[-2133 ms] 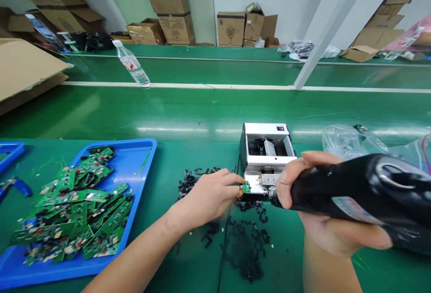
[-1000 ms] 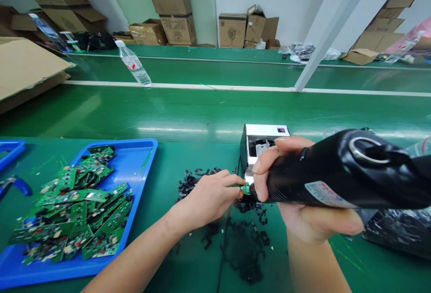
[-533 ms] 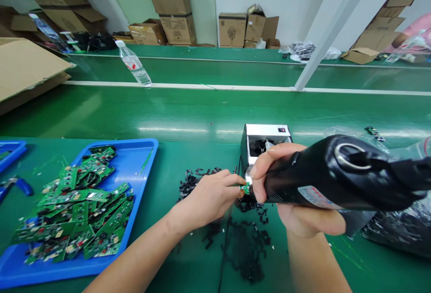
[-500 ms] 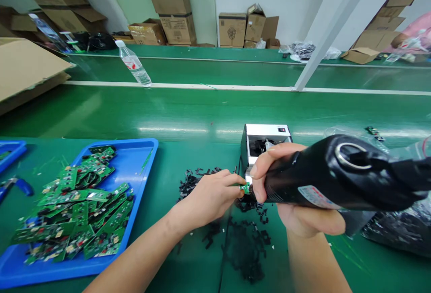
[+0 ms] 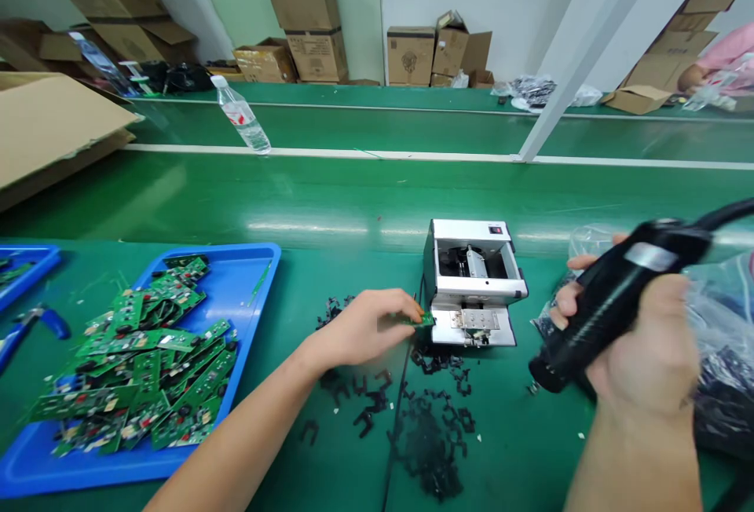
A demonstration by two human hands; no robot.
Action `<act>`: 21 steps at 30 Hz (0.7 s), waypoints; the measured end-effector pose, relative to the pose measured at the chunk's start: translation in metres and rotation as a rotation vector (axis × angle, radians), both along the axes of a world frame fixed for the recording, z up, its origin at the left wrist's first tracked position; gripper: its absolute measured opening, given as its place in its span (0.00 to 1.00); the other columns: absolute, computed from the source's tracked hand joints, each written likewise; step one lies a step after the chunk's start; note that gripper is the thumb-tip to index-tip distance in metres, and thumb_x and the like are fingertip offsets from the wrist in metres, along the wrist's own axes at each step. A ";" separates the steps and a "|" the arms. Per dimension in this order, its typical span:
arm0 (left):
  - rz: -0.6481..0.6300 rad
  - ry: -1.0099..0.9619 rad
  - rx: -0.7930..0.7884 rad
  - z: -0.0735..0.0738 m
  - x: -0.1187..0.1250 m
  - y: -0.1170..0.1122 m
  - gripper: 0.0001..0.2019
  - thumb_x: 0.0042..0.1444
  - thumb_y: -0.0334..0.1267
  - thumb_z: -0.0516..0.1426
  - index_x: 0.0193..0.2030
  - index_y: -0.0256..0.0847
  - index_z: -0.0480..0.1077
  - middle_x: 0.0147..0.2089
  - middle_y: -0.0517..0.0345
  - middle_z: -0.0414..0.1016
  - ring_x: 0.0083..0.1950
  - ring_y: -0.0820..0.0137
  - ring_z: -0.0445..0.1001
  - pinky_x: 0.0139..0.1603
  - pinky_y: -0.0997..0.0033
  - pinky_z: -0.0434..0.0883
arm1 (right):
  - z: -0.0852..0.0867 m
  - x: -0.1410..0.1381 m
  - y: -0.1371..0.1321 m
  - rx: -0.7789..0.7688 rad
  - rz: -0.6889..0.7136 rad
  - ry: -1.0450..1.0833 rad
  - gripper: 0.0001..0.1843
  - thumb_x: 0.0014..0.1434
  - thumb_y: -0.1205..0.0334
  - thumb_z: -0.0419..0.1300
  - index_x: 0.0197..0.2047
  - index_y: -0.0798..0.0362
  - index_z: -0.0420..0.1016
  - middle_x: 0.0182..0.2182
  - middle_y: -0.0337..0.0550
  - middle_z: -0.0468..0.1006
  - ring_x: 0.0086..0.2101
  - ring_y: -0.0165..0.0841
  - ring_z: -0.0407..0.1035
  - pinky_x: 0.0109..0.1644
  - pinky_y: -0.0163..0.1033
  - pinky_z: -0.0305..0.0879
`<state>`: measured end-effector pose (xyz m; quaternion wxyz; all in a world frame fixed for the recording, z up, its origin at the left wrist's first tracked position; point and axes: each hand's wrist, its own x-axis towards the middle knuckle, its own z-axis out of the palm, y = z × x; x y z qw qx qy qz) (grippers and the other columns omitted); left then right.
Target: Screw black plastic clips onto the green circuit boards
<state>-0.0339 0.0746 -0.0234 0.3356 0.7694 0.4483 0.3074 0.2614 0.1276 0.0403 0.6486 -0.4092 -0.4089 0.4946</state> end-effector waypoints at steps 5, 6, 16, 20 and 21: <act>0.521 -0.039 -0.145 -0.011 -0.024 0.047 0.07 0.60 0.31 0.58 0.43 0.41 0.76 0.44 0.56 0.82 0.43 0.67 0.80 0.43 0.70 0.75 | -0.064 0.021 0.009 -0.353 -0.101 -0.371 0.35 0.41 0.45 0.74 0.47 0.43 0.60 0.28 0.34 0.71 0.21 0.34 0.69 0.19 0.38 0.68; 0.582 -0.027 -0.146 -0.015 -0.029 0.061 0.07 0.59 0.29 0.58 0.43 0.39 0.75 0.44 0.54 0.82 0.42 0.67 0.80 0.43 0.69 0.75 | -0.075 0.021 0.009 -0.364 -0.103 -0.423 0.38 0.41 0.45 0.74 0.49 0.43 0.59 0.28 0.33 0.71 0.21 0.35 0.69 0.19 0.39 0.68; 0.808 0.212 -0.016 -0.015 -0.079 0.145 0.26 0.61 0.24 0.53 0.68 0.27 0.62 0.76 0.36 0.51 0.76 0.61 0.51 0.74 0.59 0.56 | -0.108 0.015 0.017 -0.368 -0.083 -1.240 0.30 0.59 0.45 0.58 0.56 0.58 0.76 0.47 0.65 0.80 0.51 0.64 0.73 0.56 0.68 0.65; 0.780 0.371 -0.034 -0.012 -0.097 0.098 0.28 0.60 0.24 0.53 0.68 0.30 0.63 0.75 0.40 0.55 0.76 0.59 0.53 0.77 0.56 0.51 | -0.098 0.009 0.004 -0.355 -0.068 -1.459 0.35 0.66 0.43 0.49 0.64 0.60 0.71 0.62 0.67 0.71 0.57 0.68 0.68 0.57 0.72 0.63; 0.777 0.411 -0.047 -0.010 -0.104 0.081 0.27 0.60 0.25 0.53 0.67 0.33 0.65 0.74 0.41 0.59 0.75 0.57 0.56 0.76 0.53 0.52 | -0.095 0.009 0.000 -0.361 -0.070 -1.497 0.36 0.67 0.42 0.48 0.66 0.59 0.69 0.63 0.66 0.70 0.56 0.68 0.68 0.56 0.73 0.63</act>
